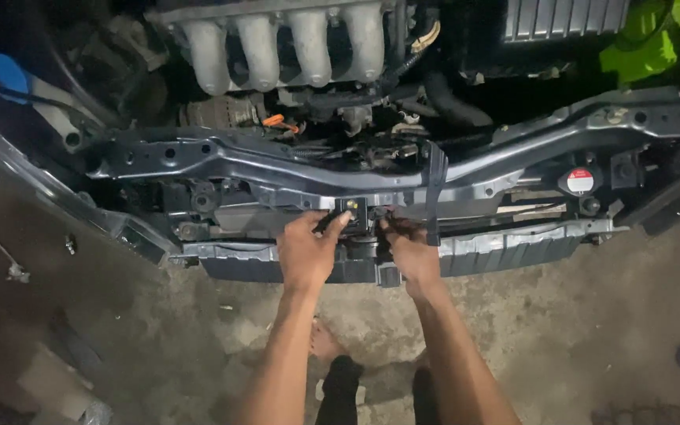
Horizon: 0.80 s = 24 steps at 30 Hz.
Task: The person works on the engine bay of a Honda car, connecting various electrical connectors and wiring harnesses by hand. They move from the center of the engine bay to the front radiator support area and then to the driver's side headlight area to secure connections.
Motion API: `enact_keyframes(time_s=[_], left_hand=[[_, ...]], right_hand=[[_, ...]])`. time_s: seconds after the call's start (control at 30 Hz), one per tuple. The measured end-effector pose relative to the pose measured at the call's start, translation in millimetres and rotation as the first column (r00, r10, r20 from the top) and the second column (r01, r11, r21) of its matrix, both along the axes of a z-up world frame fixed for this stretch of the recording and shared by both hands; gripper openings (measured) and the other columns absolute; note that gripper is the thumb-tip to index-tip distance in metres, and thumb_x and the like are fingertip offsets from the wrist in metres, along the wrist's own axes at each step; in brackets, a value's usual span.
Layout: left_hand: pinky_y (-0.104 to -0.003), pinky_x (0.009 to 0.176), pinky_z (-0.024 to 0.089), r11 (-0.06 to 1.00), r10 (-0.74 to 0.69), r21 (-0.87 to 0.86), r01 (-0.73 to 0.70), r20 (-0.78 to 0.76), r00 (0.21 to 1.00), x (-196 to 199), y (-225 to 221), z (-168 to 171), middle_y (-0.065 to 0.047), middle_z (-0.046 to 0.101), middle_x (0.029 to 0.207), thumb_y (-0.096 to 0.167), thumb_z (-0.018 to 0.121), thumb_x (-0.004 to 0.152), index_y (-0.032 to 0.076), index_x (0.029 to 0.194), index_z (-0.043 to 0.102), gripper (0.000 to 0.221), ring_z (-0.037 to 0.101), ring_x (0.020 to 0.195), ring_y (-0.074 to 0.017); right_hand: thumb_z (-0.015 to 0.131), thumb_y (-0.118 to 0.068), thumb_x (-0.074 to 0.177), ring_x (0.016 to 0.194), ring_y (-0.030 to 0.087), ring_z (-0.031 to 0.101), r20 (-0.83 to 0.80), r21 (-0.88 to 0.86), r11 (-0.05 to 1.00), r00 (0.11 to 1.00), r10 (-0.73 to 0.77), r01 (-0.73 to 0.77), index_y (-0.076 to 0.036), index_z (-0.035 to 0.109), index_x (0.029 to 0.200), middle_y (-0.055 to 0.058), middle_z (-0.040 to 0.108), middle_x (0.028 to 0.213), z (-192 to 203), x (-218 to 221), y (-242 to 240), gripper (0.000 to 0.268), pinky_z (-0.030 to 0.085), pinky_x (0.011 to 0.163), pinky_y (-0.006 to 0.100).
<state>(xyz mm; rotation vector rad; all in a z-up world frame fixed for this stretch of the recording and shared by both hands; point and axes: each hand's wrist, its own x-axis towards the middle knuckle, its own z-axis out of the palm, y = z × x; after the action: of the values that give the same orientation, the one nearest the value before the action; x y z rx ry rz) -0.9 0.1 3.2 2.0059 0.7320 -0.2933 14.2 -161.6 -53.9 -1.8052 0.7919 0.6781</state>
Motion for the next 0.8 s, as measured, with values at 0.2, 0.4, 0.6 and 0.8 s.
enact_keyframes(time_s=[0.2,0.4,0.6,0.8], left_hand=[[-0.05,0.088,0.062,0.999,-0.023,0.033,0.022,0.024,0.999,-4,-1,1,-0.026,0.072,0.118,0.039,0.075,0.095,-0.003,0.118,0.073,0.047,0.072,0.109,-0.0393],[-0.052,0.088,0.061,0.999,0.03,-0.031,-0.03,0.019,0.999,0,1,3,-0.024,0.074,0.117,0.037,0.078,0.091,-0.002,0.118,0.074,0.047,0.073,0.106,-0.0413],[-0.053,0.09,0.06,1.0,0.012,-0.026,-0.012,-0.015,1.0,-2,2,2,-0.028,0.07,0.123,0.038,0.077,0.092,-0.004,0.124,0.07,0.053,0.071,0.11,-0.0426],[-0.051,0.083,0.062,1.0,0.015,-0.005,-0.015,0.033,0.999,-4,2,4,-0.027,0.074,0.115,0.037,0.078,0.091,-0.004,0.118,0.073,0.05,0.073,0.102,-0.0437]], right_hand=[[0.063,-0.024,0.086,0.136,0.034,0.056,-0.052,0.044,0.99,0.99,-0.134,0.136,0.006,0.057,0.14,0.028,0.063,0.136,56,-10,17,0.062,0.041,0.11,0.045],[0.065,-0.036,0.094,0.13,0.032,0.06,-0.038,0.067,0.982,0.984,-0.172,0.174,-0.011,0.07,0.134,0.015,0.066,0.138,28,-6,20,0.047,0.046,0.097,0.043],[0.064,-0.036,0.092,0.138,0.038,0.054,-0.036,0.021,0.995,0.995,-0.094,0.095,-0.003,0.068,0.135,0.021,0.064,0.141,41,-7,24,0.054,0.042,0.107,0.047],[0.065,-0.027,0.094,0.146,0.042,0.043,0.034,0.133,0.972,0.979,-0.202,0.196,-0.002,0.061,0.142,0.022,0.055,0.149,55,-12,28,0.054,0.037,0.116,0.05]])
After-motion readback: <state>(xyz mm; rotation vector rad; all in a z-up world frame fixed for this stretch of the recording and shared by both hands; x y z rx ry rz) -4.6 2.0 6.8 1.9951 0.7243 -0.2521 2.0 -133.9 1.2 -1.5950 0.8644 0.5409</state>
